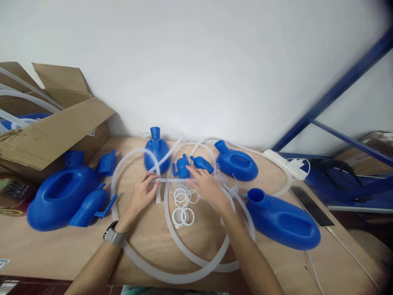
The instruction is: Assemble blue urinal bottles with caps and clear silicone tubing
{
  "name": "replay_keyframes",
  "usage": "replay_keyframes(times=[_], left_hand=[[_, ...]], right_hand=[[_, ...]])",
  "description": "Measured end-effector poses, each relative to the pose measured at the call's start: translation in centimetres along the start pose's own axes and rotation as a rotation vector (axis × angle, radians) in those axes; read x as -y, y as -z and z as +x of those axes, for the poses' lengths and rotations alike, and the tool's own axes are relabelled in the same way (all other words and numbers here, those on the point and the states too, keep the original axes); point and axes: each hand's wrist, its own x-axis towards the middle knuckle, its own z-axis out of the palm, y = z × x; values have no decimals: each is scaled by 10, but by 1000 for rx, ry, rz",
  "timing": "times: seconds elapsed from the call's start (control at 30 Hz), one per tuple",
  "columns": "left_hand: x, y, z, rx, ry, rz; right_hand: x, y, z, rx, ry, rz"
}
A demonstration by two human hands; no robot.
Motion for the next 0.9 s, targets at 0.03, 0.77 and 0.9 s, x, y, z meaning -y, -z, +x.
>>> replay_keyframes(times=[0.03,0.77,0.9], left_hand=[[1,1,-1,-28,3,25],[-54,-48,-6,666,-518,409],[-50,-55,0,700,-506,399]], right_hand=[[4,-4,18,68,-47,-18],[-25,-23,107,-115,242,1],[-32,-7,85,-295,117,131]])
